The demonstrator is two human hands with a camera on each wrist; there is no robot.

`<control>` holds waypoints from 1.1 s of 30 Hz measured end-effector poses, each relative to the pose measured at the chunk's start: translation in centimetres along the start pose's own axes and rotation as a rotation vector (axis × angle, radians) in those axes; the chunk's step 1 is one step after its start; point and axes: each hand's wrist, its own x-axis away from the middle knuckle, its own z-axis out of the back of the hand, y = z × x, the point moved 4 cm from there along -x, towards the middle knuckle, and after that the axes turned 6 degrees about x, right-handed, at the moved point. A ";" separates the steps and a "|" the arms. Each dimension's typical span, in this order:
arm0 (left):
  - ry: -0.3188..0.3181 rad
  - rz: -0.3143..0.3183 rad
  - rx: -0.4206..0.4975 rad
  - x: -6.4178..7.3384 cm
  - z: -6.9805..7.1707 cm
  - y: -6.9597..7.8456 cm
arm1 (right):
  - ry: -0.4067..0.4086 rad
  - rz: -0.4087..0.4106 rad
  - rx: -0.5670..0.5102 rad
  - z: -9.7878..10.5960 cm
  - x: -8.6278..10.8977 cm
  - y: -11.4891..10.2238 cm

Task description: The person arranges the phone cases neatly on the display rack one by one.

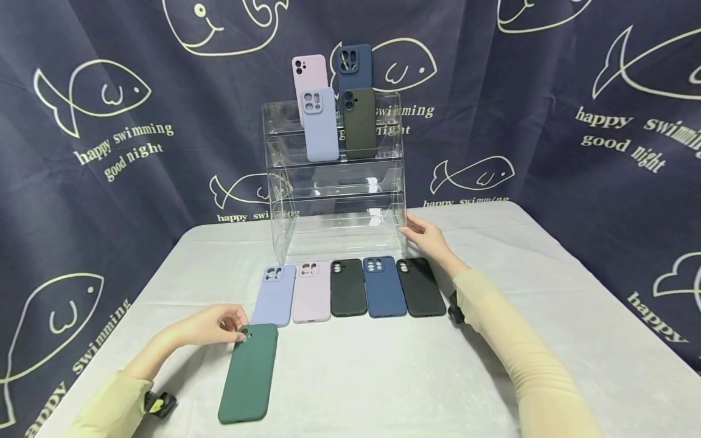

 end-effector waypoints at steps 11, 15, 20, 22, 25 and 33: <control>0.012 0.076 0.247 -0.7 0.1 0.6 | 0.002 -0.008 0.000 0.0 -0.1 0.0; 0.049 0.069 0.279 -1.2 0.3 1.2 | 0.002 -0.012 0.006 0.0 -0.1 0.0; 0.103 0.038 0.275 -2.0 0.7 1.7 | 0.012 -0.007 0.008 0.0 0.0 0.1; 0.126 0.035 0.272 -2.3 0.9 1.8 | 0.015 -0.006 0.005 0.0 0.0 0.1; 0.164 0.049 0.278 -2.7 1.2 2.0 | 0.020 0.001 0.005 -0.1 0.0 0.1; 0.219 0.045 0.287 -3.8 1.6 3.1 | 0.038 0.012 0.012 0.0 -0.1 0.3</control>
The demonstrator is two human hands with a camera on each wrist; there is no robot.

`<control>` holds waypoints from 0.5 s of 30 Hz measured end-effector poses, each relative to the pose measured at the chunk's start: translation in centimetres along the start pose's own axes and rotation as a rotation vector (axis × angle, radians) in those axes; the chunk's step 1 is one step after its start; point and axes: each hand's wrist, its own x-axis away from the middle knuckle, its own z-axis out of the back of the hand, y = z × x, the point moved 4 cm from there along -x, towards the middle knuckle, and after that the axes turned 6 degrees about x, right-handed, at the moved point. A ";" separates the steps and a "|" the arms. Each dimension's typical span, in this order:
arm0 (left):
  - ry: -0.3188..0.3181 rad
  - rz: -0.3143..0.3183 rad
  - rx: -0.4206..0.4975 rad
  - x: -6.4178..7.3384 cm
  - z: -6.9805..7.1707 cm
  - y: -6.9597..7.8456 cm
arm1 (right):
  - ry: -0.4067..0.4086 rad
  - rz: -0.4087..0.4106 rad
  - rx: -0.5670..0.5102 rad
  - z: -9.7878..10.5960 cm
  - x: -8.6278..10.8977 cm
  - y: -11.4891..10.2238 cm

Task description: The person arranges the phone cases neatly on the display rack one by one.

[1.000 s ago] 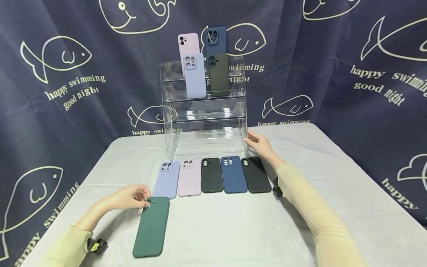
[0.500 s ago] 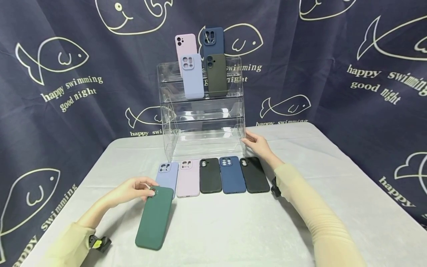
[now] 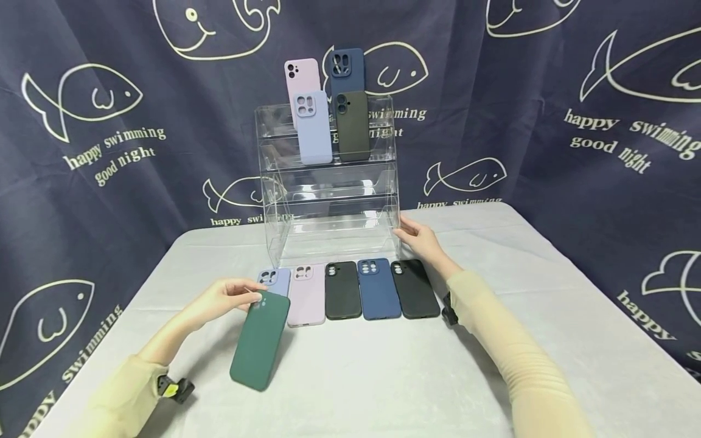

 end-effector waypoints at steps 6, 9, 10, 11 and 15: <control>0.073 -0.029 0.031 -1.0 0.3 1.1 | -0.002 -0.003 0.020 0.0 0.1 -0.1; 0.128 -0.041 0.057 -1.7 0.6 1.8 | -0.004 -0.009 0.028 0.1 0.1 -0.1; 0.149 -0.044 0.071 -1.9 0.8 2.1 | -0.005 -0.007 0.028 0.1 0.1 0.0; 0.166 -0.050 0.077 -2.1 0.9 2.4 | -0.007 -0.003 0.023 0.1 0.1 0.0; 0.233 -0.064 0.103 -3.1 1.4 3.8 | -0.010 0.014 0.016 0.1 0.3 -0.3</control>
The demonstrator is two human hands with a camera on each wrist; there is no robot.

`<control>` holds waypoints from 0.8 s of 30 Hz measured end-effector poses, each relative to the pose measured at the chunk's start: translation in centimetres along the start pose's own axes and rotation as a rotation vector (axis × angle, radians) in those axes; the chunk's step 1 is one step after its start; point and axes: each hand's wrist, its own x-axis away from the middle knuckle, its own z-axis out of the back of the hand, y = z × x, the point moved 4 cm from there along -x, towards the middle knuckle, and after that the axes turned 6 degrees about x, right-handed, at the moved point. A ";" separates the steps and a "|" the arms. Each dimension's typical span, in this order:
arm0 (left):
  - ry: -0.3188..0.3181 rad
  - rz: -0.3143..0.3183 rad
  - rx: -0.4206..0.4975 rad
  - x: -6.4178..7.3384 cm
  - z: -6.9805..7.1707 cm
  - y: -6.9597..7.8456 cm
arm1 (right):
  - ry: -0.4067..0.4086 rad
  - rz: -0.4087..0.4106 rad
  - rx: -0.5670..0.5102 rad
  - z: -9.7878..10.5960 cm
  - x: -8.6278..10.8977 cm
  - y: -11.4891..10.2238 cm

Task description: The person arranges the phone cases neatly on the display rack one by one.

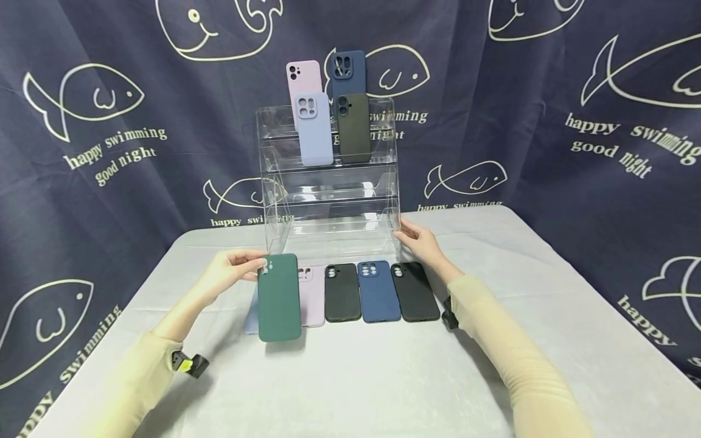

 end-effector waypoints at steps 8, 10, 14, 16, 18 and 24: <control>0.030 -0.066 0.070 -3.1 -0.8 2.8 | 0.002 0.003 0.019 0.3 1.5 -2.5; 0.047 -0.083 0.079 -3.9 -0.8 3.4 | 0.013 0.001 0.023 0.3 1.1 -1.7; 0.094 -0.110 0.103 -5.6 -0.9 4.7 | 0.028 0.004 0.023 0.1 0.3 0.1; 0.115 -0.121 0.113 -6.4 -0.9 5.2 | 0.034 0.012 0.025 -0.1 0.1 0.5; 0.132 -0.134 0.121 -7.2 -0.9 5.8 | 0.038 0.023 0.033 -0.3 0.0 0.6; 0.165 -0.178 0.106 -9.5 -1.2 7.7 | 0.046 0.036 0.086 0.0 0.0 0.6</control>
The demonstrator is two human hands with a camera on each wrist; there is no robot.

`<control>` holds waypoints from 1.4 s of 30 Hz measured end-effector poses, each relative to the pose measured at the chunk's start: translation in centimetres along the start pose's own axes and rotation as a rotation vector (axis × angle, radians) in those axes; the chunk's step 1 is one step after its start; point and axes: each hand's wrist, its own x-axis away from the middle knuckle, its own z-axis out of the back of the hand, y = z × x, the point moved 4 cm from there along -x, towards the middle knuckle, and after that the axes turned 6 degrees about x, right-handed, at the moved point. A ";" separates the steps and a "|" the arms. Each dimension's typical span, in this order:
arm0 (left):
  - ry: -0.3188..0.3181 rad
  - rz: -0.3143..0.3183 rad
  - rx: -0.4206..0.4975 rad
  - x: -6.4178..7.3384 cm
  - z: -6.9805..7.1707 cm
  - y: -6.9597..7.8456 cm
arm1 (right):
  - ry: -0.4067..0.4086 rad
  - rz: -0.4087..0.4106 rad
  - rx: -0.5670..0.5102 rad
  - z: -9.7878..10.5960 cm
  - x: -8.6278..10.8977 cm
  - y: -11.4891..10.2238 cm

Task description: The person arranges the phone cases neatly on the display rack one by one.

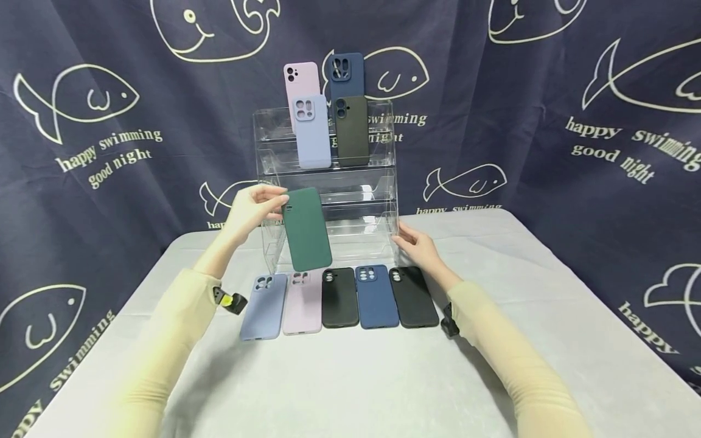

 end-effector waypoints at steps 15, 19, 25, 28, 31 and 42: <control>0.068 -0.083 -0.038 -5.6 -2.4 3.0 | -0.023 0.006 -0.012 0.9 1.3 -2.8; 0.088 -0.108 -0.045 -6.7 -2.6 3.6 | -0.010 0.016 -0.002 0.6 0.8 -1.3; 0.160 -0.161 -0.098 -8.2 -2.8 4.3 | 0.013 0.030 0.051 0.3 0.3 -0.1; 0.205 -0.201 -0.092 -8.9 -3.0 4.7 | 0.014 0.036 0.057 0.1 0.1 -0.1; 0.236 -0.237 -0.079 -9.4 -3.3 5.0 | 0.008 0.031 0.050 0.0 0.0 -0.2; 0.315 -0.314 -0.044 -11.0 -4.9 4.5 | -0.006 0.019 0.066 -0.4 0.1 -0.2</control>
